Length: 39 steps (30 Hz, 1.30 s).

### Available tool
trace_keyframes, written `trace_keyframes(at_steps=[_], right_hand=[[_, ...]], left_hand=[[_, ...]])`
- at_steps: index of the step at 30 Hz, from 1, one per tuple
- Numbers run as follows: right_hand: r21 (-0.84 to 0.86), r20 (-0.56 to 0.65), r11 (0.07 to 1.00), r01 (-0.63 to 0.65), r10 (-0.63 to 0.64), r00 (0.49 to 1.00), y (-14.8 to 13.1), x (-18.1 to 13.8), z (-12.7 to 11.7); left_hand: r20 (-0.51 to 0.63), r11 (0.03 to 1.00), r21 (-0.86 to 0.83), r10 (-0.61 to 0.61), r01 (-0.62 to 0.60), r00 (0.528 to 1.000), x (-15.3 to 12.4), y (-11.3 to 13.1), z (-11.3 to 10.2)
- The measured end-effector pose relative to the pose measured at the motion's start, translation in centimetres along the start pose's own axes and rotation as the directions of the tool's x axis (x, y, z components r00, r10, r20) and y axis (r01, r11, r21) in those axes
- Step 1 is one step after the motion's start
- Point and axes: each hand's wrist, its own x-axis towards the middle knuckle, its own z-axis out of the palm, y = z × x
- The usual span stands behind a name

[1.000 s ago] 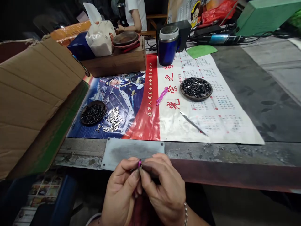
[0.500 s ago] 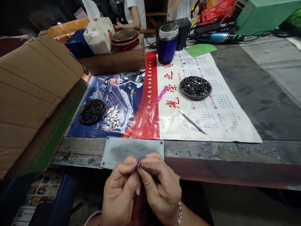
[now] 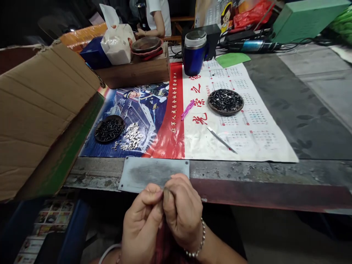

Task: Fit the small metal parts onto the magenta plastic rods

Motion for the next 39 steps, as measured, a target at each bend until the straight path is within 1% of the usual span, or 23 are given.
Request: trace_keyframes(at_steps=[2,6,10,11,13,16,19,21,23,25,27,31,34,36,37,39], right_hand=[[0.021,-0.004,1.0,0.004,-0.004,1.0,0.2,-0.2,0.1],[0.123,0.015,0.991,-0.06,0.058,0.998,0.2,-0.6,-0.1],[0.106,-0.023,0.993,-0.057,0.06,0.998,0.0,-0.6,-0.4],[0.098,-0.009,0.993,-0.059,0.06,0.998,-0.1,-0.5,-0.5],[0.11,0.068,0.989,-0.097,0.09,0.994,-0.2,-0.3,-0.6],[0.173,0.172,0.972,-0.158,0.128,0.977,-0.2,-0.4,-0.6],[0.198,0.203,0.971,-0.131,0.09,0.975,-0.3,-0.8,-0.4],[0.229,0.221,0.961,-0.152,0.101,0.97,-0.5,-1.0,-0.5],[0.307,0.267,0.919,-0.247,0.166,0.949,-0.8,-1.0,-0.7],[0.386,0.319,0.852,-0.353,0.235,0.918,-1.1,-0.8,-1.0],[0.419,0.344,0.819,-0.392,0.256,0.903,-1.3,-0.6,-1.3],[0.37,0.336,0.879,-0.302,0.177,0.925,-1.4,-0.7,-1.2],[0.28,0.252,0.936,-0.213,0.143,0.957,-1.4,-1.1,-0.5],[0.216,0.187,0.963,-0.163,0.123,0.975,-1.4,-1.3,0.0],[0.195,0.175,0.969,-0.152,0.118,0.977,-1.3,-1.4,0.2],[0.199,0.202,0.966,-0.165,0.124,0.972,-1.3,-1.4,0.4]], left_hand=[[0.02,1.0,0.011,-0.005,0.005,1.0,-0.2,-0.1,0.1],[0.039,1.0,0.008,-0.008,0.007,0.999,-0.7,0.1,0.2],[0.031,1.0,-0.004,-0.021,0.022,0.999,-1.0,0.0,0.4],[0.028,1.0,-0.006,-0.03,0.03,0.999,-1.0,0.0,0.4],[0.026,0.999,-0.004,-0.043,0.043,0.999,-1.1,-0.2,0.4],[0.035,1.0,0.013,-0.003,0.003,0.999,-1.0,-0.3,0.2],[0.051,0.997,0.041,0.069,-0.071,0.996,-0.9,-0.2,0.0],[0.059,0.995,0.06,0.074,-0.078,0.996,-0.9,-0.1,-0.1],[0.061,0.994,0.075,0.073,-0.078,0.995,-0.8,-0.1,-0.2],[0.055,0.991,0.08,0.1,-0.105,0.993,-0.8,0.0,-0.3],[0.057,0.987,0.081,0.134,-0.139,0.989,-0.9,0.0,-0.5],[0.08,0.982,0.073,0.166,-0.172,0.983,-1.1,0.0,-0.7],[0.078,0.985,0.071,0.151,-0.156,0.986,-1.1,-0.2,-0.7],[0.052,0.986,0.077,0.143,-0.147,0.988,-1.1,-0.3,-0.6],[0.041,0.985,0.082,0.147,-0.15,0.988,-1.0,-0.3,-0.6],[0.035,0.981,0.087,0.168,-0.171,0.985,-1.1,-0.2,-0.6]])
